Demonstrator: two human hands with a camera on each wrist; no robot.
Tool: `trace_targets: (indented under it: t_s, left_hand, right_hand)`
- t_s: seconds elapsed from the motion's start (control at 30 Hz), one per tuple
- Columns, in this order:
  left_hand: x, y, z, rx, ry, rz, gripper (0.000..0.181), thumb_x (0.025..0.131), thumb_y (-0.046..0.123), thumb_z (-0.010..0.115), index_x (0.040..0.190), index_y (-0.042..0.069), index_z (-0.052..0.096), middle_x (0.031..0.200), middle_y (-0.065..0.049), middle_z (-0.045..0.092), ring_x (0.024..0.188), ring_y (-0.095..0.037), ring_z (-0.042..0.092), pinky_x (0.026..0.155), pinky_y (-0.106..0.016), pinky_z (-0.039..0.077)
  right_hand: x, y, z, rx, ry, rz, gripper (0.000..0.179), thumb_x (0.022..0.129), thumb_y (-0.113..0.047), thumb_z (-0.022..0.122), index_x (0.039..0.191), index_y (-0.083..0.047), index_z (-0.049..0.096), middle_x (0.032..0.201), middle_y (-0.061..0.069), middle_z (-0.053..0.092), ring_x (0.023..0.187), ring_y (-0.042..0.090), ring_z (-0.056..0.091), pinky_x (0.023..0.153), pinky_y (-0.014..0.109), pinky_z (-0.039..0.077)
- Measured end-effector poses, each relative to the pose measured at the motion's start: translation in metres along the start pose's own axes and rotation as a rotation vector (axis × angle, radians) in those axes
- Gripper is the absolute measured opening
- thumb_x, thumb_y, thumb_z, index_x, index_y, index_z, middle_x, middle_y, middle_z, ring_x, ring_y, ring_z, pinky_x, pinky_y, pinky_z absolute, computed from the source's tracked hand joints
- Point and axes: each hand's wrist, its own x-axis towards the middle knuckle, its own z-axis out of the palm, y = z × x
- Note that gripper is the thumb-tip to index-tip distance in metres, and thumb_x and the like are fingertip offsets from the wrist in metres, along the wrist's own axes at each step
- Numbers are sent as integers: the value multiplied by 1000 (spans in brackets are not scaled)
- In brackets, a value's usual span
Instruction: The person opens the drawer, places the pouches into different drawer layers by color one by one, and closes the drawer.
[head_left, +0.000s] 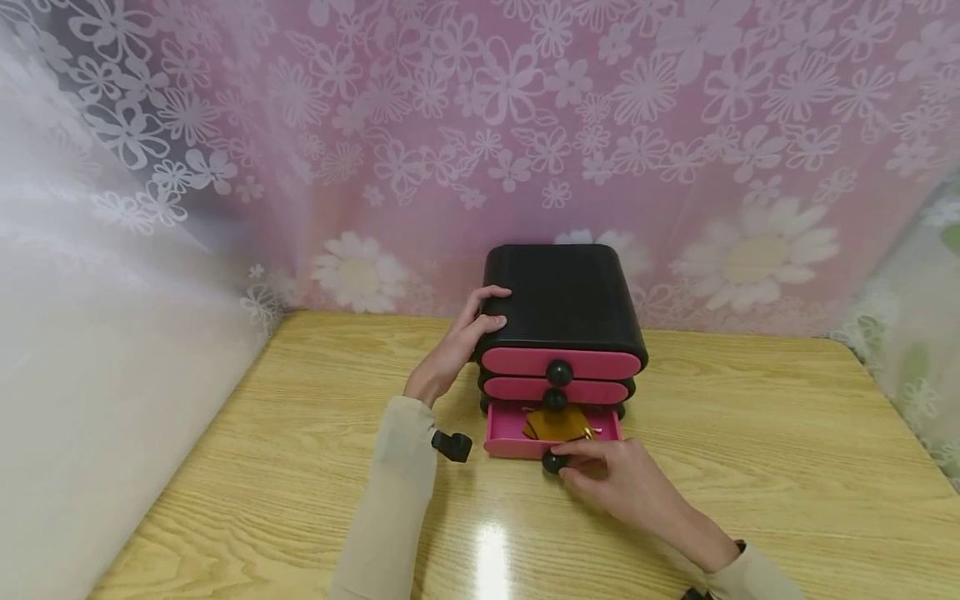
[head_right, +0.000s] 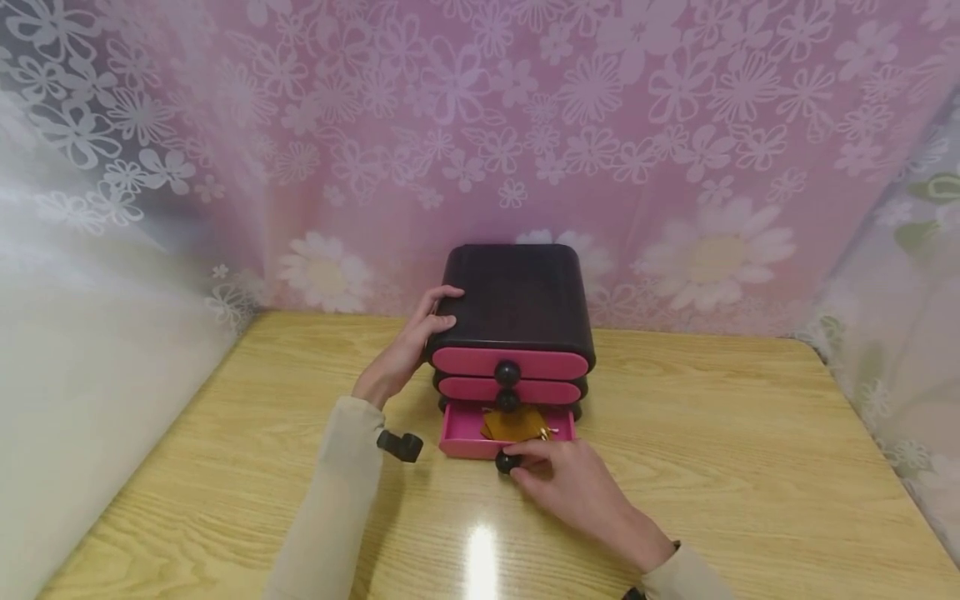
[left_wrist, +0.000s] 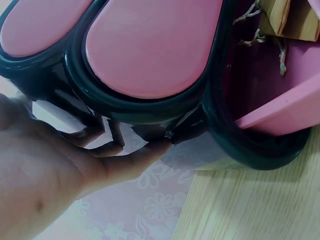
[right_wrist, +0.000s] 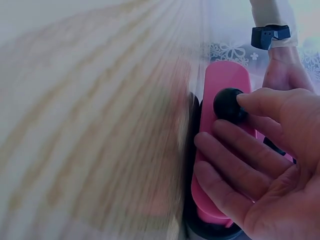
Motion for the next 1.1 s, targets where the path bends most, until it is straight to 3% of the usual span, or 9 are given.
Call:
trace_targets:
  t_s: [0.7, 1.1]
  left_hand:
    - [-1, 1, 0, 4, -8, 2, 41, 102, 36, 49, 142, 38, 45, 163, 7, 24, 144, -26, 37, 119, -56, 32]
    - [-1, 0, -1, -3, -13, -6, 41, 102, 35, 50, 143, 40, 44, 163, 9, 23, 146, -25, 36, 117, -56, 34]
  right_hand:
    - [11, 8, 0, 122, 50, 90, 20, 90, -22, 79, 110, -21, 80, 99, -4, 79, 83, 4, 74, 74, 20, 57]
    - [21, 14, 1, 123, 59, 103, 19, 89, -17, 80, 107, -20, 80, 93, -5, 79, 83, 5, 75, 75, 20, 58]
